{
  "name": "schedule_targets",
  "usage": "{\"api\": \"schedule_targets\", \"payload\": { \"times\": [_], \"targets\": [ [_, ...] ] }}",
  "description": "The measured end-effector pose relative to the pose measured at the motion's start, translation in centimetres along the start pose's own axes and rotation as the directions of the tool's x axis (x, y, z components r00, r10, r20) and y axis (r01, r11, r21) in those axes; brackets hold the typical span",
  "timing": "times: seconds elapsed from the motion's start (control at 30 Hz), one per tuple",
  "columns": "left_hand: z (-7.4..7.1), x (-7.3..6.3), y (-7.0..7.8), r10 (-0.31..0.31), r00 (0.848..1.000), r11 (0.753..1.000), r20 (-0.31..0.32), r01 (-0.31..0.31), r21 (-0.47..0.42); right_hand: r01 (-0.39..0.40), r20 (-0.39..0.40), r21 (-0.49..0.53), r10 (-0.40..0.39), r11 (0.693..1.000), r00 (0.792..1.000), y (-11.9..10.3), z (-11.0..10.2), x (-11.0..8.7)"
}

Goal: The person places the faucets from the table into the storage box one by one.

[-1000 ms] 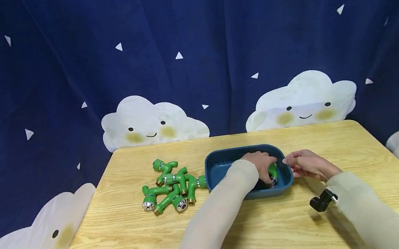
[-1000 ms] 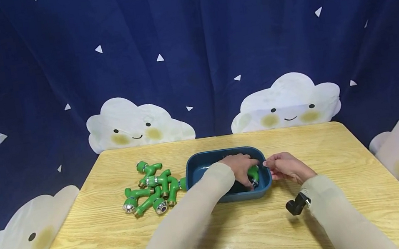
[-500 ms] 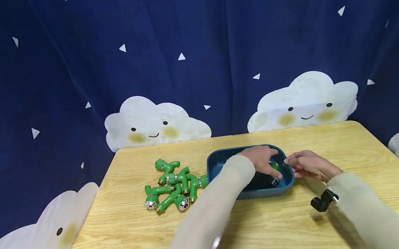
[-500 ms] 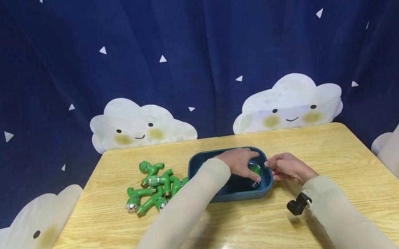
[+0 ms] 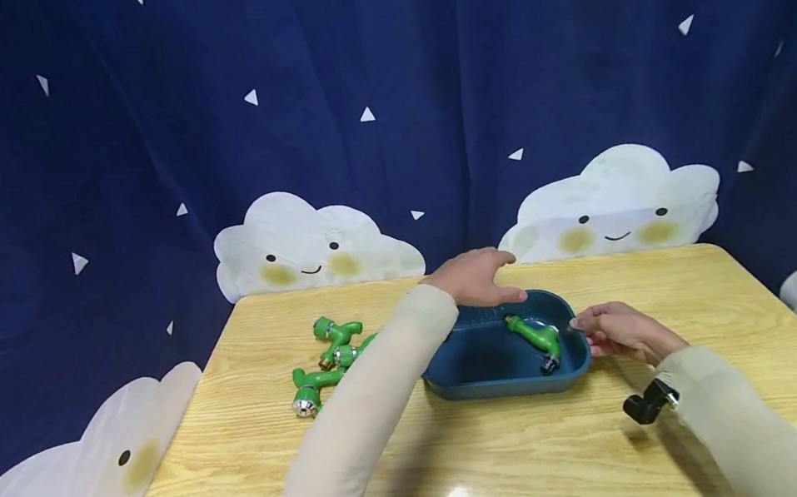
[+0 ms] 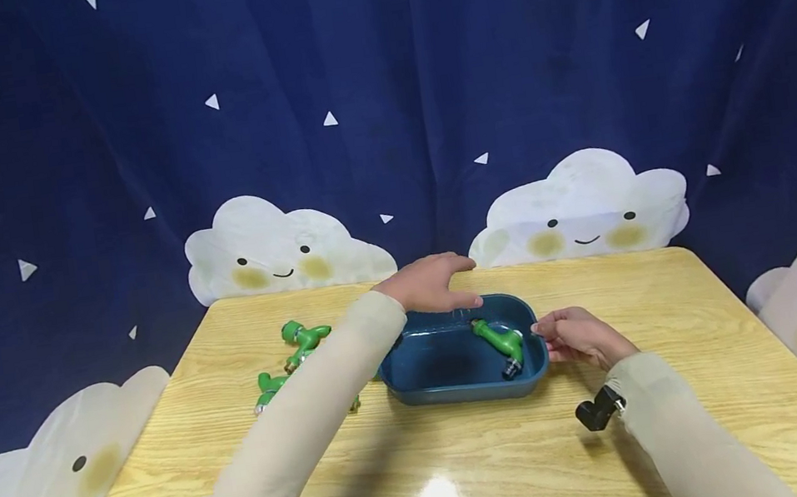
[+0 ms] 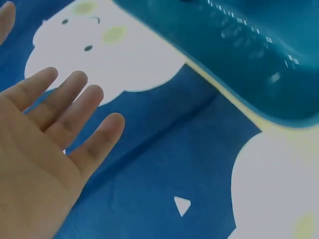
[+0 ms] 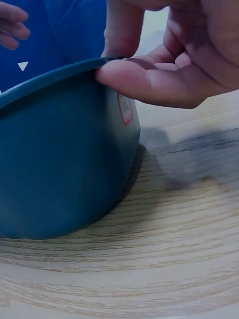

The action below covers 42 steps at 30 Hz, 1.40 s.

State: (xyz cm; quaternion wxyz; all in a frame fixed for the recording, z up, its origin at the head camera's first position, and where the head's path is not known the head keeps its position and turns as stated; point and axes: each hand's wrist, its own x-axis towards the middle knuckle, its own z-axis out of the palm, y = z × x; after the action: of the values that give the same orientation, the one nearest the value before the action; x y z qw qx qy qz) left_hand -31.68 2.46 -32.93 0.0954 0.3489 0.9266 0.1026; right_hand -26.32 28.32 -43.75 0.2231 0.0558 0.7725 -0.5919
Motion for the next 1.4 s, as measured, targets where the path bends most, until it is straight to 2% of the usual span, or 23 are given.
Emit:
{"api": "schedule_targets", "payload": {
  "times": [0.17, 0.3, 0.57, 0.73, 0.97, 1.07, 1.23, 1.4],
  "targets": [
    [-0.8, -2.0, -1.2, 0.026, 0.995, 0.999, -0.095, -0.028, -0.018, -0.007, 0.014, 0.006, 0.007, 1.0, 1.0, 0.2, 0.0, 0.0],
    [-1.2, -3.4, -1.9, 0.047, 0.988, 0.998, -0.145, -0.053, -0.036, -0.006, 0.01, 0.003, 0.006, 1.0, 1.0, 0.2, 0.0, -0.1],
    [-1.4, -5.4, -3.6, 0.056, 0.984, 0.993, -0.171, -0.072, -0.089, -0.014, 0.016, 0.003, 0.014, 1.0, 1.0, 0.3, 0.1, 0.0],
    [-1.6, -6.7, -4.7, 0.05, 0.974, 0.99, -0.222, -0.078, -0.118, -0.004, 0.012, 0.018, 0.004, 1.0, 1.0, 0.3, 0.2, 0.2],
    [-0.5, -8.8, -6.7, 0.021, 0.958, 0.993, -0.285, -0.054, -0.108, -0.001, 0.016, 0.008, 0.001, 1.0, 1.0, 0.1, 0.4, 0.4],
    [0.2, -9.6, -7.6, 0.018, 0.957, 0.993, -0.289, -0.05, -0.103, -0.002, 0.006, -0.023, 0.003, 1.0, 1.0, 0.1, 0.5, 0.4],
    [1.3, -10.4, -8.7, 0.02, 0.972, 0.993, -0.235, -0.047, -0.108, 0.001, -0.003, -0.065, -0.002, 0.998, 1.0, 0.1, 0.1, -0.1],
    [2.3, -11.3, -9.6, -0.01, 0.982, 0.994, -0.187, -0.011, -0.111, 0.018, 0.023, -0.025, -0.017, 1.0, 1.0, 0.0, 0.0, -0.1]
  ]
}}
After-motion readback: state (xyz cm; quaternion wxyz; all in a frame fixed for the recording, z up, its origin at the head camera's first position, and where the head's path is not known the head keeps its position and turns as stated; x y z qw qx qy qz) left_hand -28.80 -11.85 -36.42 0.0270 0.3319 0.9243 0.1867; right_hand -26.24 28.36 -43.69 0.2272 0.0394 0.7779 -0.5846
